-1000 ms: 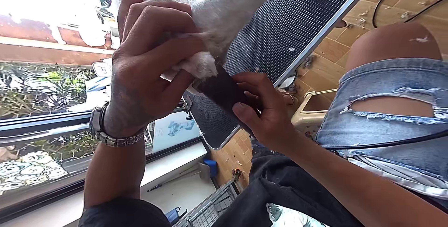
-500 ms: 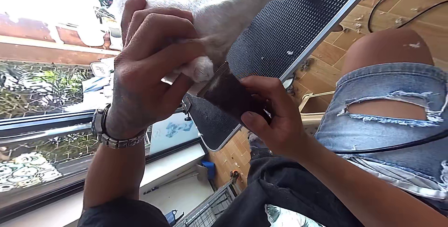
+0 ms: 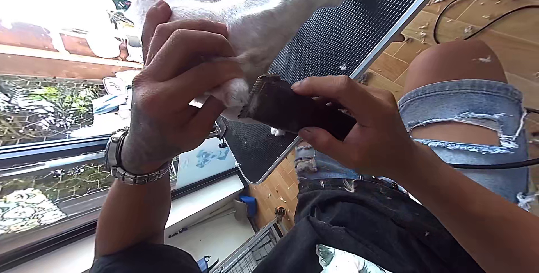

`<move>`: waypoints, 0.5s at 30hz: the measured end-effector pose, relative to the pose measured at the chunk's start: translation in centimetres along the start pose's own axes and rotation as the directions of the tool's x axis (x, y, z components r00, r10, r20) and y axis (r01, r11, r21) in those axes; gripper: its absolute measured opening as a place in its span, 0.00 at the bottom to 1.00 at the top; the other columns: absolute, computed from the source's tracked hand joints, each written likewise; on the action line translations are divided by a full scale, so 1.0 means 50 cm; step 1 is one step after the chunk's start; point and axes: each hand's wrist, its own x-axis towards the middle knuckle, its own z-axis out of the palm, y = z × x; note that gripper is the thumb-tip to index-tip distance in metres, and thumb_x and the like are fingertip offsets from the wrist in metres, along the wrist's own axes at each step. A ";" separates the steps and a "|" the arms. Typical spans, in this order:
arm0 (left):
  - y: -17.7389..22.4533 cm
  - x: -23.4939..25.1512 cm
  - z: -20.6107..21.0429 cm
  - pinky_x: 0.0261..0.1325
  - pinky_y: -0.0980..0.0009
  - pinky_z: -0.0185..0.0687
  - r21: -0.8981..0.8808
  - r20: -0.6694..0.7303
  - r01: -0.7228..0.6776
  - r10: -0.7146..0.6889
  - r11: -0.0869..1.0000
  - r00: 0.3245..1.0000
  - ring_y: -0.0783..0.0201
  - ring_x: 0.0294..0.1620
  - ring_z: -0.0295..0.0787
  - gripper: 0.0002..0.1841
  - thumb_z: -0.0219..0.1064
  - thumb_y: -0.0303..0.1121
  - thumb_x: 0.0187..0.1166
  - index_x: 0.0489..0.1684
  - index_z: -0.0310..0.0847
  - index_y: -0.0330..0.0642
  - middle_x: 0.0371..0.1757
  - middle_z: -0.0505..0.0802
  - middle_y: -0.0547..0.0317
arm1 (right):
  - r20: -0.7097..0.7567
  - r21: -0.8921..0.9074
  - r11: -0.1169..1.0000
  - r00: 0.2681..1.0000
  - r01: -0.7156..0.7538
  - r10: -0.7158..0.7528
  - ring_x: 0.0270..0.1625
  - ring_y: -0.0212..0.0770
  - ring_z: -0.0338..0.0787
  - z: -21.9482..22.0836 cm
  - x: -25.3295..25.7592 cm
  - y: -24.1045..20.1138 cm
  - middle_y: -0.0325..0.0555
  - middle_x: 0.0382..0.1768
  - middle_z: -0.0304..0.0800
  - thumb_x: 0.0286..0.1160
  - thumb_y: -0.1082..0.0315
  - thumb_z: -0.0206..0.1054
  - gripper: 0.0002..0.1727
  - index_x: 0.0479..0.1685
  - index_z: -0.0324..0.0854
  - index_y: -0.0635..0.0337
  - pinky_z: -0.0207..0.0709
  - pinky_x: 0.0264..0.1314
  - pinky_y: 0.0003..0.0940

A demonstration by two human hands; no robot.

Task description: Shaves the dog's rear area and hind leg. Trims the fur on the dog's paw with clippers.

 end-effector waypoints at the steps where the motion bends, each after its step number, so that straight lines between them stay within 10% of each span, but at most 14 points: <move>1: 0.000 0.000 0.000 0.89 0.38 0.45 0.011 -0.003 -0.002 0.003 1.000 1.000 0.52 0.79 0.75 0.12 0.61 0.36 0.84 0.48 0.89 0.40 0.62 0.89 0.52 | 0.001 -0.027 1.000 1.000 -0.012 0.012 0.49 0.26 0.90 -0.001 -0.002 0.002 0.40 0.52 0.92 0.72 0.62 0.71 0.24 0.66 0.83 0.62 0.86 0.48 0.21; 15: 0.002 -0.004 0.004 0.88 0.38 0.48 0.023 -0.022 0.001 0.000 1.000 1.000 0.51 0.78 0.76 0.12 0.61 0.36 0.84 0.49 0.89 0.40 0.61 0.89 0.50 | -0.028 -0.090 0.996 1.000 -0.014 0.011 0.47 0.25 0.89 -0.012 -0.008 -0.030 0.41 0.49 0.91 0.72 0.61 0.72 0.24 0.66 0.84 0.63 0.84 0.46 0.19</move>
